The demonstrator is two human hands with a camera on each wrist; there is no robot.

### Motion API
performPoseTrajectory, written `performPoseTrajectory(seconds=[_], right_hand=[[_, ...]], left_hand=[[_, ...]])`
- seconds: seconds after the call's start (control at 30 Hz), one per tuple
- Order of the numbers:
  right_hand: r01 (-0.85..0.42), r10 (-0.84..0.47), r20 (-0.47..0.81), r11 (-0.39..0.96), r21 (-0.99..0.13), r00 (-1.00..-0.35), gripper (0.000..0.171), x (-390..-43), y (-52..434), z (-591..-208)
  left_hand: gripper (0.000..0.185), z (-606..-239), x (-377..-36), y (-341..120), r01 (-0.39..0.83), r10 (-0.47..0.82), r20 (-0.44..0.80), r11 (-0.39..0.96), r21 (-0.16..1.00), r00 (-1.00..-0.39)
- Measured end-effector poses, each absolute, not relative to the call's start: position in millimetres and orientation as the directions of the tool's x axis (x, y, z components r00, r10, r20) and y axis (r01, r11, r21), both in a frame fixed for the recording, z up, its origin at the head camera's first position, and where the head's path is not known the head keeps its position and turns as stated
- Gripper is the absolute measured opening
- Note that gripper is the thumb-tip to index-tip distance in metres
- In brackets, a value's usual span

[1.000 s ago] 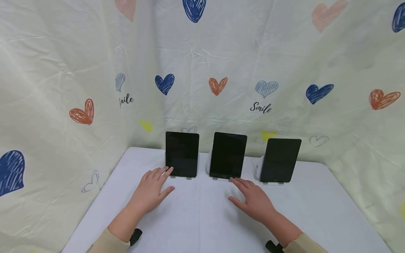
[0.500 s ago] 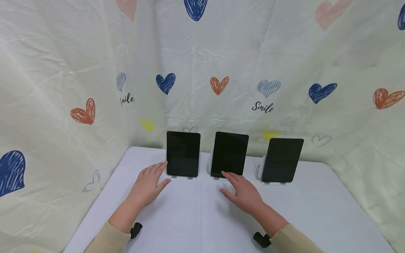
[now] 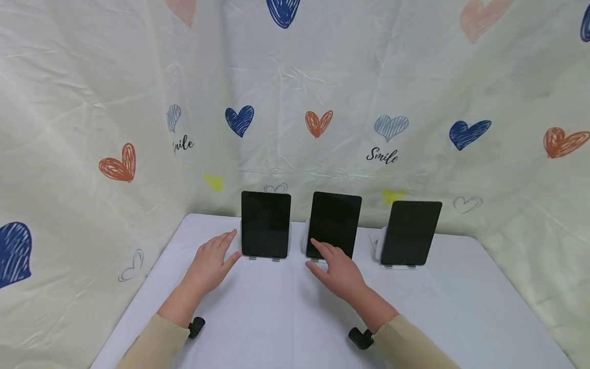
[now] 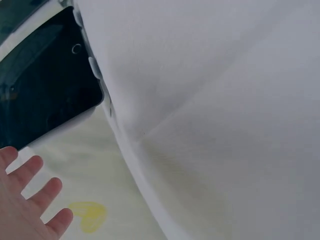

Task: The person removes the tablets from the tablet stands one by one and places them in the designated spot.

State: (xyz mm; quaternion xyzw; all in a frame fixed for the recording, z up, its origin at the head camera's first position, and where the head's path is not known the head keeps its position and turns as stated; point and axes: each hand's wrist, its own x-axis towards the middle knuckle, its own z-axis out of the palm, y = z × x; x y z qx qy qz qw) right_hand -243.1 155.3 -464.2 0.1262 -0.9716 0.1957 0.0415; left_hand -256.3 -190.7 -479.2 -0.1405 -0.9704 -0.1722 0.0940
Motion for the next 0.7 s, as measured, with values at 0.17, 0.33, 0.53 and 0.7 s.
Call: performPoseTrajectory(seconds=[0.17, 0.33, 0.53, 0.7], right_hand=[[-0.239, -0.205, 0.128, 0.887, -0.395, -0.97, 0.071, -251.6, 144.9, -464.8], [-0.224, -0.189, 0.123, 0.871, -0.437, -0.974, 0.07, -256.6, 134.3, -460.3], [-0.195, -0.158, 0.117, 0.858, -0.475, -0.98, 0.069, -262.9, 125.0, -462.1], [-0.202, -0.16, 0.126, 0.839, -0.505, -0.979, 0.069, -267.4, 119.4, -467.8]], left_hand=[[0.069, -478.9, -263.6, -191.5, 0.287, 0.224, 0.215, 0.898, 0.333, -0.951], [0.069, -481.1, -270.2, -193.9, 0.285, 0.216, 0.223, 0.893, 0.349, -0.95], [0.068, -482.2, -274.8, -195.1, 0.284, 0.206, 0.231, 0.879, 0.384, -0.951], [0.068, -485.2, -278.4, -195.2, 0.269, 0.193, 0.221, 0.875, 0.402, -0.956]])
